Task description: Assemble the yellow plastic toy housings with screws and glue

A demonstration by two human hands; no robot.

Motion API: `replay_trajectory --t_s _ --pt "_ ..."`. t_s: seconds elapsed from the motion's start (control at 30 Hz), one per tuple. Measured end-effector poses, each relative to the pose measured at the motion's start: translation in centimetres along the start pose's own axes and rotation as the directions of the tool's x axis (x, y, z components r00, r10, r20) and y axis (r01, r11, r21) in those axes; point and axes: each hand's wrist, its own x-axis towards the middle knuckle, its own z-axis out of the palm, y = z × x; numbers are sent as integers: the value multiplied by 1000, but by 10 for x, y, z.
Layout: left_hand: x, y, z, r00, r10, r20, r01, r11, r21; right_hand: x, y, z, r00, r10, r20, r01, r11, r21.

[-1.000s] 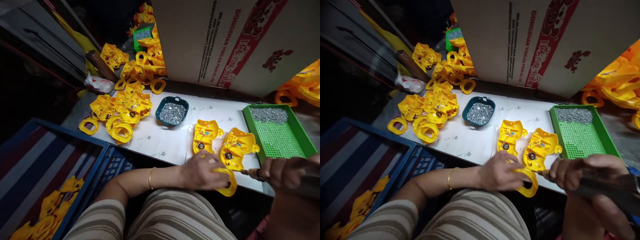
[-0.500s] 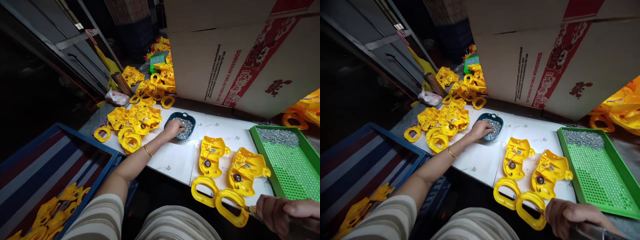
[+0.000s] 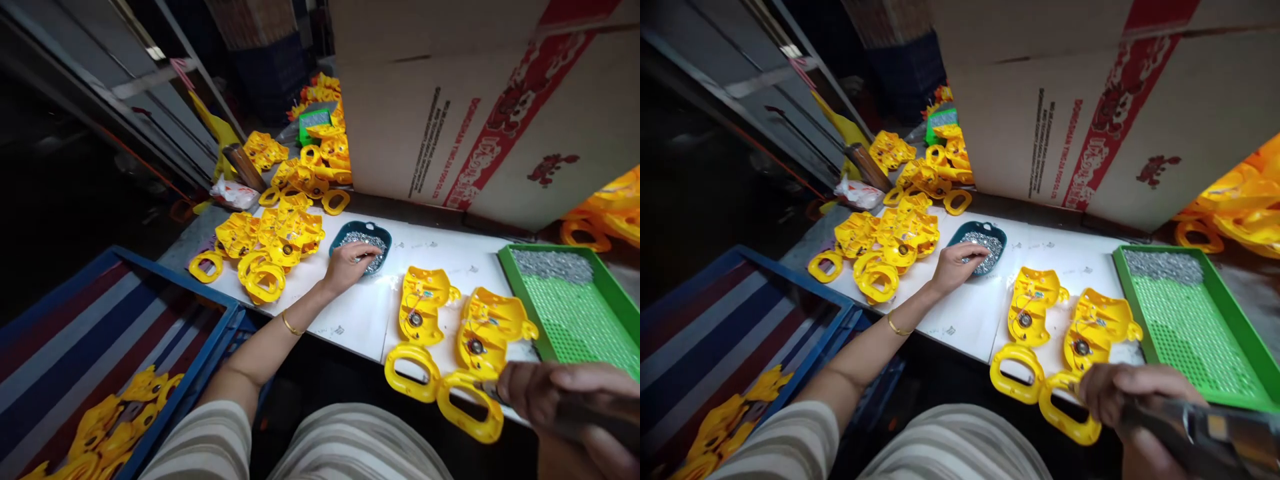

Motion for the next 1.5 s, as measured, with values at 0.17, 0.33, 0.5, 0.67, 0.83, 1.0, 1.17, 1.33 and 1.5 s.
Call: replay_trajectory --t_s 0.17,0.33,0.5,0.67,0.83,1.0,1.17,1.33,1.5 --pt "-52 49 25 996 86 20 -74 935 -348 29 -15 45 983 -172 -62 175 984 43" --pt "-83 70 47 974 -70 214 181 810 -558 32 -18 60 964 -240 -112 247 968 47" --pt "-89 69 53 959 -75 272 230 768 -598 33 -18 63 953 -282 -109 290 955 65" --pt "-93 70 57 957 -3 291 173 809 -561 35 -15 64 952 -282 -120 290 956 48" --pt "-94 74 57 945 -5 326 185 833 -522 33 -11 63 956 -260 -138 268 962 43" --pt "-91 76 50 903 -122 411 324 822 -469 31 -17 61 960 -237 -147 248 966 66" --pt "-94 74 51 721 -239 651 600 684 -414 28 -22 63 967 -216 -137 232 966 111" --pt "-97 72 51 858 -115 500 359 830 -427 24 -24 65 969 -197 -148 213 972 100" --pt "-97 70 51 928 125 351 -8 948 -318 23 -22 58 979 -194 -60 199 976 86"
